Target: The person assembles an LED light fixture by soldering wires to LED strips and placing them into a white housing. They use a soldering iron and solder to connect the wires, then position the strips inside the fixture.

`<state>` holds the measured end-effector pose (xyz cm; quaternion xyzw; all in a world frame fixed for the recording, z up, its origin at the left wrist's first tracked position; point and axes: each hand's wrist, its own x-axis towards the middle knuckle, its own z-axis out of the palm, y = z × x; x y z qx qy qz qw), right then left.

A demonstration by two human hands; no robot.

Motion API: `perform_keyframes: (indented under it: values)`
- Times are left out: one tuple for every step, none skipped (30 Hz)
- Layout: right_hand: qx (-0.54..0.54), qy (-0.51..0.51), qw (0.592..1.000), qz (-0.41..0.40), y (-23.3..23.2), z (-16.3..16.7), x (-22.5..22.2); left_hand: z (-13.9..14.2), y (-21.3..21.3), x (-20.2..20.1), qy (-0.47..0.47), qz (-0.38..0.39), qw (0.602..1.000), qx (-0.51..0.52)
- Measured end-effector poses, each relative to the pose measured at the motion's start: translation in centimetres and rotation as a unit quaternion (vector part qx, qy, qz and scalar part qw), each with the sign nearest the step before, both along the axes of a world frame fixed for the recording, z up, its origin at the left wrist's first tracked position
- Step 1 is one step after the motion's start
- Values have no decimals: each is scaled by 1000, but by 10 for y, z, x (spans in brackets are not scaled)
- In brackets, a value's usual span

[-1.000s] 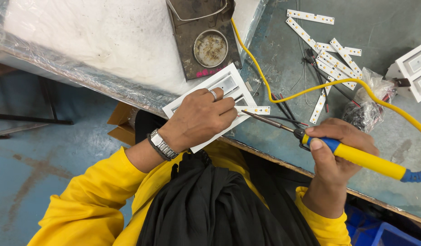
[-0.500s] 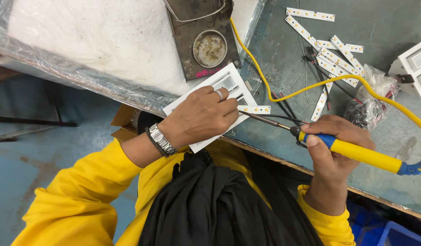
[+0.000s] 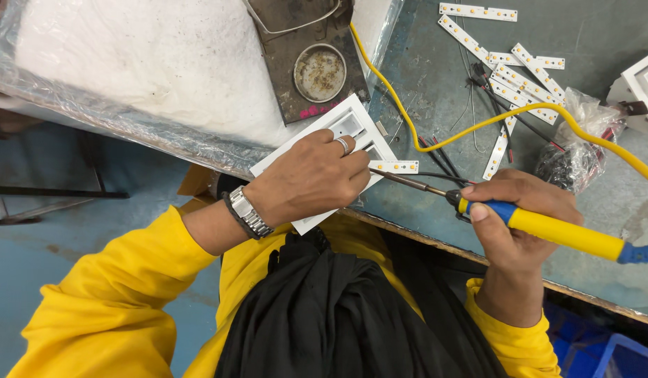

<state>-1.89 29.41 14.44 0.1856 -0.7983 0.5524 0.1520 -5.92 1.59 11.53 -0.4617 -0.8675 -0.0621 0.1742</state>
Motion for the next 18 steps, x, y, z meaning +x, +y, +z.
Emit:
perform_keyframes:
  values:
    - [-6, -7, 1000, -6, 0, 2, 4, 0, 0, 0, 2, -1, 1000, -2]
    - [-13, -7, 1000, -7, 0, 2, 3, 1, 0, 0, 3, -2, 1000, -1]
    - [-20, -8, 1000, -8, 1, 3, 5, 1, -1, 1, 3, -3, 1000, 0]
    - [-27, -3, 1000, -4, 2, 3, 2, 1, -1, 1, 4, -4, 1000, 1]
    - [-29, 1, 1000, -2, 3, 3, 2, 1, -1, 1, 6, -3, 1000, 2]
    - [-31, 4, 1000, 1, 4, 2, 1, 1, -1, 1, 7, -2, 1000, 4]
    - [-28, 5, 1000, 2, 5, 1, 1, 1, -1, 2, 9, -1, 1000, 5]
    - [-25, 6, 1000, 2, 7, 0, 1, 0, -1, 2, 8, 0, 1000, 4]
    - [-23, 8, 1000, 1, 9, -2, 2, 0, -1, 2, 8, 1, 1000, 3]
    - [-20, 11, 1000, 1, 11, -5, 2, 0, -1, 2, 7, 2, 1000, 2]
    - [-23, 15, 1000, 0, 14, -8, 3, 0, -1, 2, 8, 2, 1000, 3]
    - [-25, 20, 999, 0, 17, -12, 3, 0, -1, 2, 9, 3, 1000, 3]
    - [-33, 28, 999, 0, 21, -17, 4, -1, -1, 2, 10, 2, 1000, 3]
    - [-47, 39, 998, 1, 24, -23, 5, -1, -1, 2, 8, 2, 1000, 2]
    - [-61, 50, 997, 2, 28, -28, 5, -2, -1, 2, 7, 2, 1000, 2]
    - [-82, 65, 994, 3, 31, -35, 4, -3, 0, 2, 5, 2, 1000, 1]
    - [-97, 82, 992, -9, 34, -41, 1, -3, 0, 2, 5, 2, 1000, 4]
    - [-111, 99, 989, -21, 37, -48, 0, -4, 0, 2, 5, 3, 1000, 6]
